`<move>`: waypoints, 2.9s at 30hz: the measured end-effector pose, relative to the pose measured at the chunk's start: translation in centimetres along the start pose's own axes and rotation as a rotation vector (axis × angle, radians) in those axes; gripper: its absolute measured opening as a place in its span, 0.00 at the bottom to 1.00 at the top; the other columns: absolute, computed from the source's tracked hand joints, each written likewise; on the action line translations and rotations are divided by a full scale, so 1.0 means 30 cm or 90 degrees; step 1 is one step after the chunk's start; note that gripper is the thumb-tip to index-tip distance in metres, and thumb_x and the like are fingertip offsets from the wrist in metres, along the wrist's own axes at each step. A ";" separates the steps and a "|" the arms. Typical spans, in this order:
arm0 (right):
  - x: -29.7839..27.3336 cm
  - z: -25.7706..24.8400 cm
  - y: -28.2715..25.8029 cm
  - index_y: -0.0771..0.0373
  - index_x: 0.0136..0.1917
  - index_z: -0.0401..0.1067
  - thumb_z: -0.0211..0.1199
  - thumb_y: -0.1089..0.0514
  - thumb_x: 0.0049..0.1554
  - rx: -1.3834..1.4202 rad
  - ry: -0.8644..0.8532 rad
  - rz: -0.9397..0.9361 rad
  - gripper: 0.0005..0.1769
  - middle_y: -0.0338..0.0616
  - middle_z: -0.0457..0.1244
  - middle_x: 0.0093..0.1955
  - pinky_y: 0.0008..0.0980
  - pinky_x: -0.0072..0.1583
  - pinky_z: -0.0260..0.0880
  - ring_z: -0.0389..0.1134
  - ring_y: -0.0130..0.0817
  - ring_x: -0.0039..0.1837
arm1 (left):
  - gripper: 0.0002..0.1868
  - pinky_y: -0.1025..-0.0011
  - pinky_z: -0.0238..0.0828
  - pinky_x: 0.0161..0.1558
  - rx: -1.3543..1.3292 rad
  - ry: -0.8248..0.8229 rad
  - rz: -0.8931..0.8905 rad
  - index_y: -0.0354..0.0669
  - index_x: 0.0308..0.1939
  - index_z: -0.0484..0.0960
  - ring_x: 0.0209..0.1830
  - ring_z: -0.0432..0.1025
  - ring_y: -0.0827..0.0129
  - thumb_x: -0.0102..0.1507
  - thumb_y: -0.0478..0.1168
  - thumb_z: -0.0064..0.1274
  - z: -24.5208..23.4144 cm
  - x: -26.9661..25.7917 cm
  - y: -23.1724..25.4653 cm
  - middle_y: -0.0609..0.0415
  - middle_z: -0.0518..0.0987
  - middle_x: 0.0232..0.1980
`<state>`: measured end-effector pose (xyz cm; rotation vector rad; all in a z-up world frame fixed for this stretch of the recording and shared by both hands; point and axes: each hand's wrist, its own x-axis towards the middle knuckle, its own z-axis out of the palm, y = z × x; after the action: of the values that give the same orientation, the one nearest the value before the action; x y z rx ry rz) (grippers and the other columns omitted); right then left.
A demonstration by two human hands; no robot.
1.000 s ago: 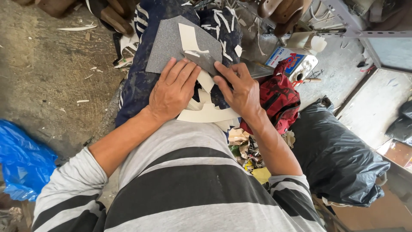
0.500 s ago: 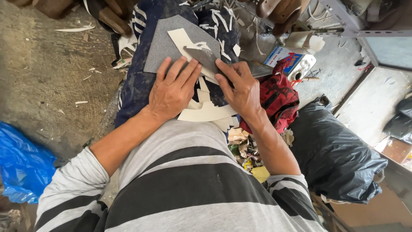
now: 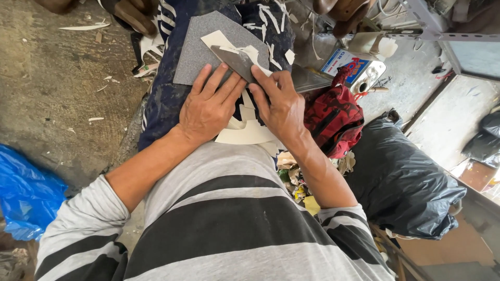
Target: Trimming the excess edges of a leather piece using a sharp knife in a workshop environment.
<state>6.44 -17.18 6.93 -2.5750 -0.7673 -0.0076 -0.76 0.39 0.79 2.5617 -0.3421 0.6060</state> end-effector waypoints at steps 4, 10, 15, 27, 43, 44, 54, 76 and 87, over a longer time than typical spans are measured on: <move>0.008 0.051 0.004 0.47 0.64 0.78 0.63 0.47 0.65 -0.015 0.046 -0.022 0.15 0.36 0.60 0.43 0.33 0.39 0.76 0.70 0.38 0.35 | 0.17 0.52 0.55 0.76 -0.009 0.013 0.007 0.43 0.59 0.83 0.71 0.68 0.55 0.68 0.37 0.48 0.016 -0.001 -0.007 0.50 0.79 0.65; 0.010 0.062 -0.002 0.46 0.66 0.76 0.61 0.47 0.67 -0.027 0.039 -0.015 0.16 0.36 0.59 0.44 0.34 0.39 0.76 0.70 0.37 0.37 | 0.15 0.51 0.55 0.76 -0.012 0.005 -0.004 0.41 0.57 0.84 0.71 0.67 0.53 0.69 0.35 0.47 0.019 -0.010 0.006 0.50 0.79 0.63; 0.029 0.089 -0.007 0.47 0.65 0.77 0.62 0.48 0.66 -0.025 0.066 -0.027 0.16 0.37 0.59 0.43 0.35 0.38 0.76 0.71 0.38 0.36 | 0.14 0.50 0.57 0.75 0.020 0.019 0.017 0.42 0.55 0.84 0.70 0.68 0.53 0.68 0.36 0.48 0.021 0.001 -0.006 0.49 0.80 0.60; 0.101 -0.025 0.083 0.62 0.69 0.70 0.58 0.49 0.70 0.146 0.053 0.067 0.20 0.50 0.66 0.51 0.31 0.45 0.72 0.66 0.34 0.48 | 0.22 0.52 0.58 0.72 0.135 -0.077 -0.036 0.44 0.70 0.74 0.70 0.67 0.54 0.72 0.30 0.45 -0.039 0.036 0.003 0.50 0.72 0.64; -0.006 0.022 0.015 0.47 0.64 0.78 0.63 0.46 0.66 -0.033 0.015 0.038 0.15 0.37 0.61 0.44 0.33 0.38 0.74 0.71 0.38 0.38 | 0.20 0.47 0.58 0.71 0.142 0.012 0.000 0.47 0.65 0.81 0.69 0.67 0.52 0.71 0.33 0.43 0.012 0.006 0.000 0.46 0.75 0.68; 0.004 0.028 0.013 0.47 0.64 0.78 0.63 0.46 0.66 -0.032 0.012 0.038 0.15 0.37 0.61 0.44 0.33 0.38 0.74 0.71 0.38 0.38 | 0.20 0.47 0.58 0.71 0.142 0.010 -0.002 0.47 0.65 0.81 0.69 0.67 0.52 0.71 0.33 0.43 0.009 0.005 0.003 0.46 0.75 0.68; 0.140 0.093 0.092 0.48 0.62 0.78 0.63 0.46 0.66 0.031 0.060 -0.050 0.14 0.39 0.61 0.42 0.33 0.38 0.76 0.73 0.40 0.38 | 0.18 0.47 0.58 0.71 0.135 0.011 0.004 0.44 0.62 0.83 0.69 0.68 0.51 0.72 0.33 0.41 0.008 0.018 0.008 0.44 0.76 0.67; -0.335 -0.062 0.324 0.58 0.65 0.76 0.59 0.52 0.66 0.510 0.375 0.641 0.17 0.41 0.63 0.40 0.20 0.28 0.61 0.60 0.22 0.28 | 0.18 0.56 0.64 0.51 0.032 0.007 0.324 0.42 0.62 0.76 0.57 0.62 0.54 0.67 0.37 0.50 0.443 0.845 -0.047 0.48 0.71 0.58; -0.353 -0.106 0.397 0.63 0.69 0.68 0.50 0.51 0.72 0.690 0.392 0.518 0.19 0.47 0.59 0.42 0.20 0.27 0.54 0.54 0.23 0.26 | 0.08 0.66 0.69 0.34 -0.140 -0.175 0.186 0.51 0.45 0.82 0.34 0.70 0.62 0.70 0.43 0.46 0.049 0.199 0.024 0.57 0.73 0.38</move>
<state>4.09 -32.86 3.42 -1.5067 0.4516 -0.0959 4.71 -1.72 2.75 2.3978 -0.8394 0.2928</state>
